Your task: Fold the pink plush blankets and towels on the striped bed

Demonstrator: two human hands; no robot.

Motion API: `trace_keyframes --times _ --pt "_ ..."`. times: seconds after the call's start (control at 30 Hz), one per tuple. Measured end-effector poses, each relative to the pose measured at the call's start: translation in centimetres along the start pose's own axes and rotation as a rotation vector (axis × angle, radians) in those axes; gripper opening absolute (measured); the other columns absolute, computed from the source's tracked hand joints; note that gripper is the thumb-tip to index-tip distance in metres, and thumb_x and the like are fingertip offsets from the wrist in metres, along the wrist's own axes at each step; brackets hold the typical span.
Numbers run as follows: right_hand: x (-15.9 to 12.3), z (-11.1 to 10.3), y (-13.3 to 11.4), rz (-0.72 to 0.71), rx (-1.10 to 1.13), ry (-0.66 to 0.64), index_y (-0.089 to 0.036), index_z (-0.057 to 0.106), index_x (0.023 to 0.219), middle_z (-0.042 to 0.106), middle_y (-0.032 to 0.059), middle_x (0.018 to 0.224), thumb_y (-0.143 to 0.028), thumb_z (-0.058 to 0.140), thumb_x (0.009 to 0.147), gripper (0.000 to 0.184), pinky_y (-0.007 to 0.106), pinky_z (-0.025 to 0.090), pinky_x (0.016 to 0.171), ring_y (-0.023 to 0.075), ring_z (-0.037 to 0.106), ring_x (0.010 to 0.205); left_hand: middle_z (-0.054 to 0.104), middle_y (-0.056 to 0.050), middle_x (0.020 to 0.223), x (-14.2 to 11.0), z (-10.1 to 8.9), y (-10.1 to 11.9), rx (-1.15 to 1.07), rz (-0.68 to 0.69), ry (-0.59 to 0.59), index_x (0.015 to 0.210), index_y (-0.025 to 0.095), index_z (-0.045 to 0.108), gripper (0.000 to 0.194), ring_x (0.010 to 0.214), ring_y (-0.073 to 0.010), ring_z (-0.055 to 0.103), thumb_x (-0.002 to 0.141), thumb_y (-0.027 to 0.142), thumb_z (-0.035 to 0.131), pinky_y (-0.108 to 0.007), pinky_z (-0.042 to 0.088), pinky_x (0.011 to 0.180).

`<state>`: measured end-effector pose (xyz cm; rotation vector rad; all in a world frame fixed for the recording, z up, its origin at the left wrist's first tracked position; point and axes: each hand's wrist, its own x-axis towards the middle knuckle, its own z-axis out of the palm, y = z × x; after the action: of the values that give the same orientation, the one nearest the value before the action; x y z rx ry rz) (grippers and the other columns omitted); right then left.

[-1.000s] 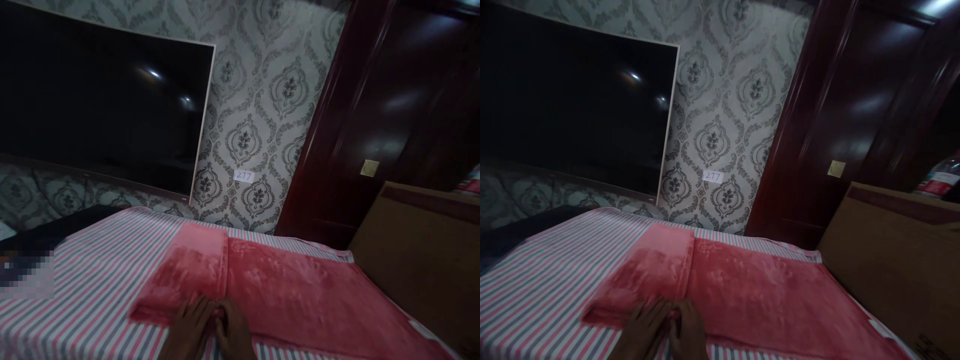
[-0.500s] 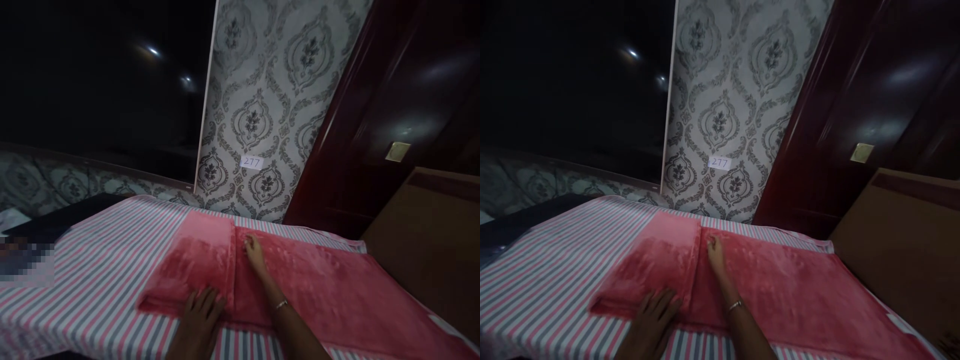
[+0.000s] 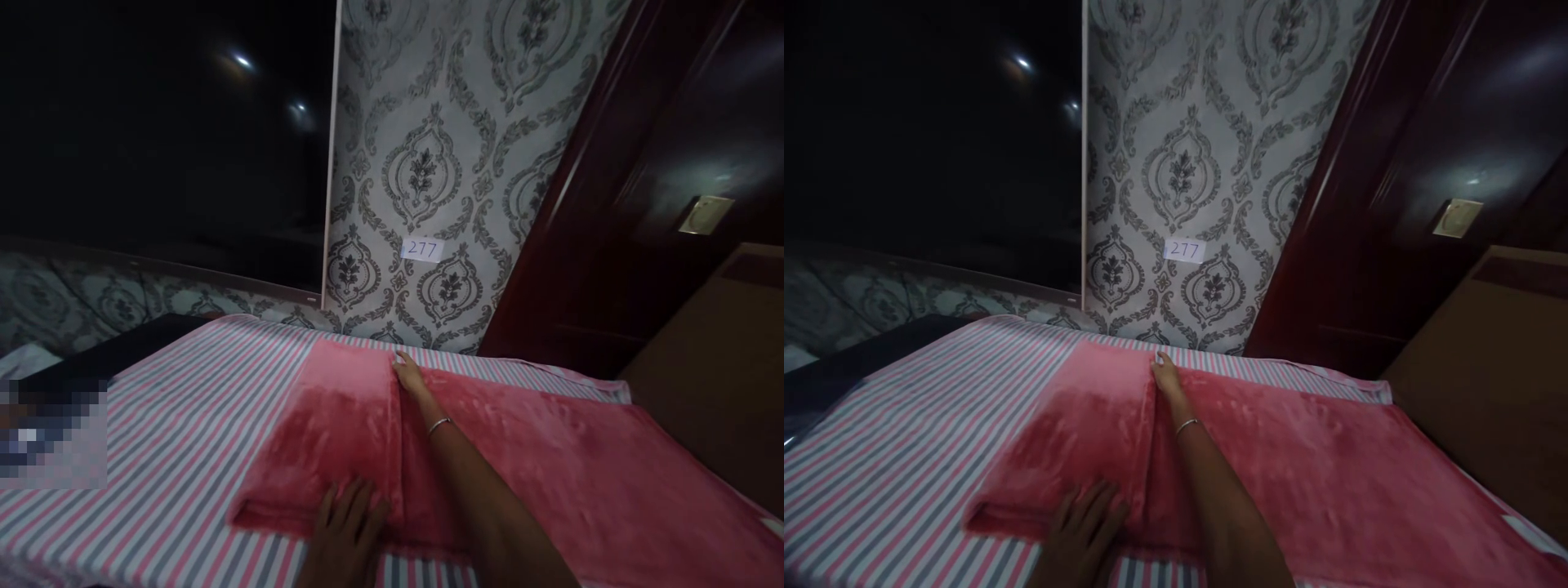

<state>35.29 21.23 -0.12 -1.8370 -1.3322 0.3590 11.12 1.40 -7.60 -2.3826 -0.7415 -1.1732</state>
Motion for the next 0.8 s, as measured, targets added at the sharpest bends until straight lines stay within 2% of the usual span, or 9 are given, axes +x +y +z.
trace_keyframes --times 0.13,0.23,0.33,0.43,0.53,0.6,0.67,0.8 --pt "-0.2 0.1 -0.2 0.052 -0.04 -0.039 -0.017 0.059 0.139 0.075 0.0055 0.102 -0.02 0.049 0.086 0.054 0.026 0.054 0.076 0.0183 0.07 0.085 0.072 -0.006 0.114 -0.7 1.5 0.5 -0.013 -0.056 0.066 0.117 0.027 0.065 0.033 0.113 -0.0235 0.059 0.085 0.025 0.055 -0.043 0.024 0.117" --pt "-0.9 -0.6 0.0 0.091 -0.122 -0.014 -0.015 0.06 0.138 0.072 0.0107 0.119 -0.015 0.042 0.089 0.052 0.028 0.052 0.089 0.0213 0.068 0.105 0.072 -0.007 0.115 -1.5 2.3 0.5 -0.031 -0.058 0.07 0.118 0.027 0.064 0.036 0.115 -0.0246 0.058 0.084 0.024 0.053 -0.046 0.023 0.117" --pt "-1.7 -1.3 -0.5 0.097 -0.214 -0.009 -0.013 0.062 0.137 0.067 0.0161 0.128 -0.014 0.043 0.091 0.05 0.034 0.047 0.101 0.0264 0.062 0.12 0.071 -0.008 0.116 -2.0 2.5 0.4 -0.023 -0.061 0.032 0.121 0.028 0.064 0.038 0.115 -0.0256 0.058 0.084 0.027 0.054 -0.047 0.026 0.116" --pt "-2.2 -1.3 -1.8 0.045 -0.283 -0.006 -0.014 0.053 0.145 0.05 0.0201 0.148 -0.021 0.049 0.094 0.053 0.041 0.038 0.111 0.031 0.047 0.137 0.07 -0.008 0.117 -2.2 2.6 0.5 -0.024 -0.066 0.009 0.121 0.028 0.064 0.038 0.116 -0.0257 0.058 0.084 0.029 0.056 -0.047 0.027 0.115" --pt "-3.1 -0.2 -2.5 -0.099 -0.405 -0.062 -0.016 0.036 0.156 0.026 0.0173 0.164 -0.04 0.051 0.097 0.065 0.05 0.024 0.12 0.0316 0.023 0.151 0.07 -0.007 0.118 -2.2 2.5 0.7 -0.044 -0.074 0.001 0.121 0.029 0.064 0.037 0.117 -0.0252 0.057 0.085 0.029 0.056 -0.047 0.025 0.117" --pt "-3.9 0.8 -2.2 -0.156 -0.497 -0.137 -0.015 0.032 0.158 0.023 0.0166 0.165 -0.05 0.045 0.1 0.069 0.055 0.02 0.12 0.0311 0.016 0.153 0.07 -0.008 0.12 -1.9 2.2 0.7 -0.055 -0.074 -0.005 0.122 0.028 0.064 0.038 0.118 -0.0257 0.057 0.084 0.028 0.055 -0.048 0.024 0.117" --pt "-4.4 1.4 -1.7 -0.138 -0.537 -0.187 -0.013 0.031 0.158 0.024 0.0165 0.165 -0.054 0.039 0.101 0.07 0.057 0.019 0.12 0.0301 0.014 0.154 0.069 -0.008 0.122 -1.4 1.4 0.6 -0.057 -0.056 -0.024 0.123 0.027 0.063 0.041 0.12 -0.0261 0.056 0.083 0.025 0.054 -0.048 0.025 0.116" --pt "-4.5 1.0 -1.8 -0.088 -0.511 -0.243 -0.013 0.029 0.158 0.022 0.0152 0.165 -0.053 0.037 0.101 0.07 0.055 0.018 0.12 0.0281 0.013 0.154 0.067 -0.006 0.131 0.1 -1.1 -0.1 -0.024 0.05 -0.17 0.132 0.026 0.06 0.051 0.124 -0.0247 0.055 0.082 0.02 0.056 -0.043 0.029 0.113"
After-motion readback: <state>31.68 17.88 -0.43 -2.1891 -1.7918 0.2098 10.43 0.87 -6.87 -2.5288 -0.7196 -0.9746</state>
